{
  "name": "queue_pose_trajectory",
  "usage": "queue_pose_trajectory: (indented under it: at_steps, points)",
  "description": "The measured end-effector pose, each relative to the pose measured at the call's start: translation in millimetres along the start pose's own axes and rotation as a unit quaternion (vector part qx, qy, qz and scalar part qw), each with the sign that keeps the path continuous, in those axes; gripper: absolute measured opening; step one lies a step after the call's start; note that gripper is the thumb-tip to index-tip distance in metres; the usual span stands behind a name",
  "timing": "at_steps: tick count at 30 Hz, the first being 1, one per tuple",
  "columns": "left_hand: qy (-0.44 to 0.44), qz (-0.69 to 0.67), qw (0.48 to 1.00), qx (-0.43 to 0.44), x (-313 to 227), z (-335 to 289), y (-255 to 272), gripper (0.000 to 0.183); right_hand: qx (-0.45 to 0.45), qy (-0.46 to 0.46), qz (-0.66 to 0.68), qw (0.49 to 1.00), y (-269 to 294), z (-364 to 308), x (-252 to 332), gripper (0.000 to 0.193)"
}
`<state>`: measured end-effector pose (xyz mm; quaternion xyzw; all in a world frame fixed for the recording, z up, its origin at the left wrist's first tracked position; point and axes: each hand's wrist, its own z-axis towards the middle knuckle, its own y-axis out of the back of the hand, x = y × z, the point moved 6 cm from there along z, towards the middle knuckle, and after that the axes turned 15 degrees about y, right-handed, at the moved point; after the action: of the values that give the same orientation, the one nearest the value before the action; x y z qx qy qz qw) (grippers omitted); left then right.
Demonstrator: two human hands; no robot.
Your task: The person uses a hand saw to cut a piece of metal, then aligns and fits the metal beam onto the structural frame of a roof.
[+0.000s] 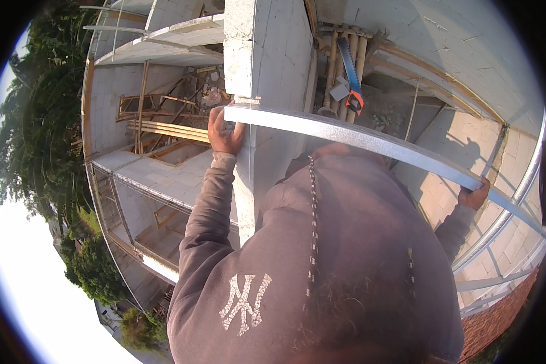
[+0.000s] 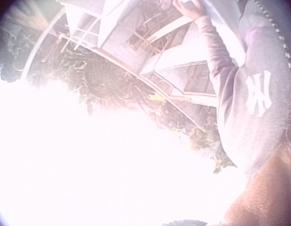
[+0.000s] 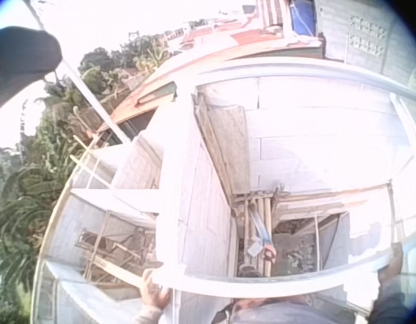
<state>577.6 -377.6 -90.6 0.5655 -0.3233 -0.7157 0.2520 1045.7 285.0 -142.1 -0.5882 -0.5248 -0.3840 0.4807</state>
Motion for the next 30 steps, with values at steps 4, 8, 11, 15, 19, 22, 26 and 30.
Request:
queue_pose_trajectory:
  at_steps: [4,8,11,15,19,22,26,30]
  points:
    - [-0.012,0.008,1.000,-0.013,6,-1,-1,0.041,-0.002,-0.003,0.004,1.000,-4,-2,0,0.050]
    - [-0.013,0.001,1.000,-0.006,-2,0,-3,0.039,-0.012,0.024,-0.015,1.000,-3,-3,4,0.055]
    - [-0.007,0.002,1.000,-0.012,-2,0,-1,0.038,-0.005,0.016,-0.004,1.000,-19,-17,8,0.059]
    - [0.000,0.001,1.000,-0.020,-3,-1,2,0.037,0.012,-0.003,0.007,1.000,-31,-30,14,0.062]
    - [0.007,-0.025,0.999,-0.032,-9,0,4,0.036,0.025,-0.005,0.008,1.000,-37,-39,20,0.063]
    - [0.012,-0.016,0.999,-0.033,-11,-1,8,0.036,0.017,0.011,-0.011,1.000,-48,-52,26,0.067]
    - [0.003,-0.011,0.999,-0.030,-6,-2,5,0.035,0.016,0.026,-0.029,0.999,-38,-49,34,0.079]
    - [0.019,-0.015,0.999,-0.039,0,-5,5,0.034,-0.199,0.100,-0.260,0.939,-37,-68,73,0.099]
